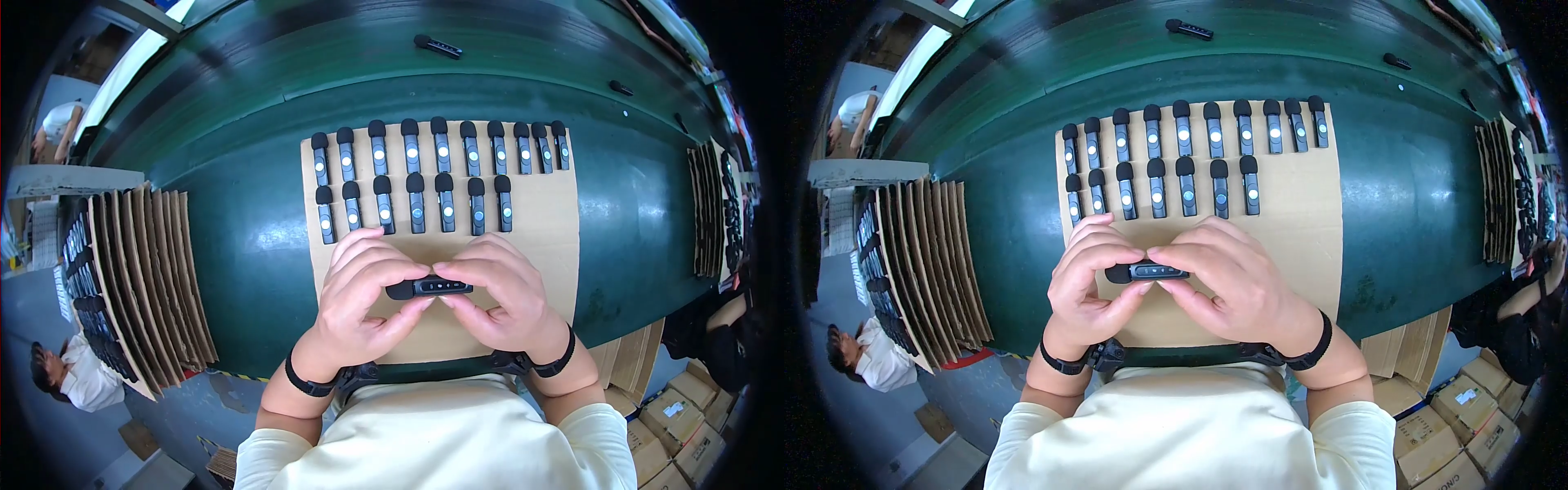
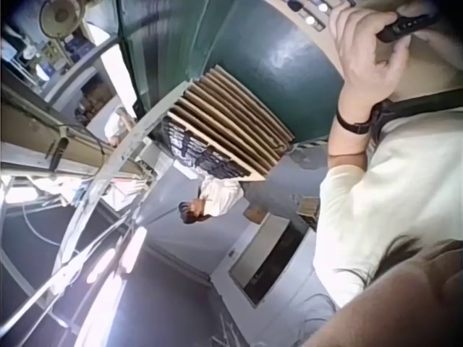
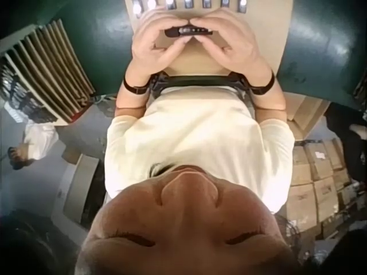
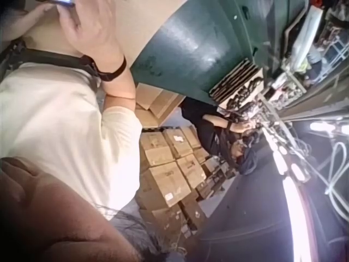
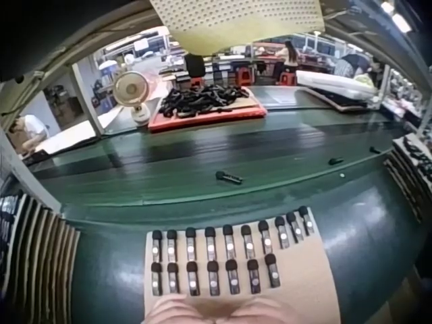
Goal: The person picks up microphones and foam covers from a conveyor belt, fits the covers onto the microphones, and aligns them in rows on a cardboard sheet. After filling the sheet, the person picks up a microphone and a receiver, aligns them, and places them back onto the belt.
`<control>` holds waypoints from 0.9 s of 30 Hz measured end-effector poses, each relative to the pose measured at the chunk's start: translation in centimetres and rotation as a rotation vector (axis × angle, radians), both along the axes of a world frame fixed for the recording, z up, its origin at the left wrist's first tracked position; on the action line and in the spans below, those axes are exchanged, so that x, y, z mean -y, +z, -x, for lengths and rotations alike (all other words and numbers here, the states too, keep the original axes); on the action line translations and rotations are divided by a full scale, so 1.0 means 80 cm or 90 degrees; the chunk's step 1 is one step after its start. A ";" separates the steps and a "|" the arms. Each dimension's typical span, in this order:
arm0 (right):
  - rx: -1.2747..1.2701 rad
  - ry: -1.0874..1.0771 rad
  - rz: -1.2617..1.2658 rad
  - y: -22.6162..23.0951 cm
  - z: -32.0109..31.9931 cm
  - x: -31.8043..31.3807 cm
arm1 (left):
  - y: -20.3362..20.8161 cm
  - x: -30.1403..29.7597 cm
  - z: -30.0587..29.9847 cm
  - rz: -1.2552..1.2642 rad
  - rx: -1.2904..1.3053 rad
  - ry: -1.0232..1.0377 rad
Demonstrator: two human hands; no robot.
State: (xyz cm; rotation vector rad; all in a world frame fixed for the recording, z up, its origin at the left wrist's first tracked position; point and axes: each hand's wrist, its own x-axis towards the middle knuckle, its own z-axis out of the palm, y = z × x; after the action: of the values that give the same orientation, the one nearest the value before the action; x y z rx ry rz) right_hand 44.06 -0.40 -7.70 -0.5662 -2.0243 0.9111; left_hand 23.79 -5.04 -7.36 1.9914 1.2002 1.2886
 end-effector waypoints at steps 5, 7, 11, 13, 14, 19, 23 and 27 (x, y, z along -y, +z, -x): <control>0.004 -0.001 -0.012 0.000 0.000 0.001 | 0.000 0.000 0.000 -0.009 -0.007 0.001; 0.004 -0.001 -0.014 0.000 0.000 0.001 | 0.000 0.000 0.000 -0.010 -0.009 -0.001; -0.001 -0.002 -0.016 0.001 0.001 0.001 | -0.001 0.001 0.000 -0.012 -0.007 0.000; -0.001 -0.002 -0.017 0.001 0.001 0.002 | -0.001 0.001 0.000 -0.013 -0.005 0.000; -0.001 -0.003 -0.017 0.001 0.001 0.002 | -0.002 0.001 0.000 -0.013 -0.006 0.000; -0.001 -0.005 -0.010 0.000 0.001 0.002 | 0.005 0.000 -0.003 0.006 0.004 0.009; -0.011 0.010 -0.020 -0.001 0.001 -0.001 | 0.001 0.000 0.002 0.017 -0.009 0.003; -0.020 0.018 -0.002 -0.002 0.004 -0.002 | -0.006 0.000 0.006 0.010 -0.025 -0.002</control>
State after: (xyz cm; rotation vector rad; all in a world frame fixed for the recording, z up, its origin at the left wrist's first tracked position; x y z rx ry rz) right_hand 43.73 -0.24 -7.83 -0.5189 -2.0094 0.9288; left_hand 23.35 -5.07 -7.83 2.0143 1.2216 1.2403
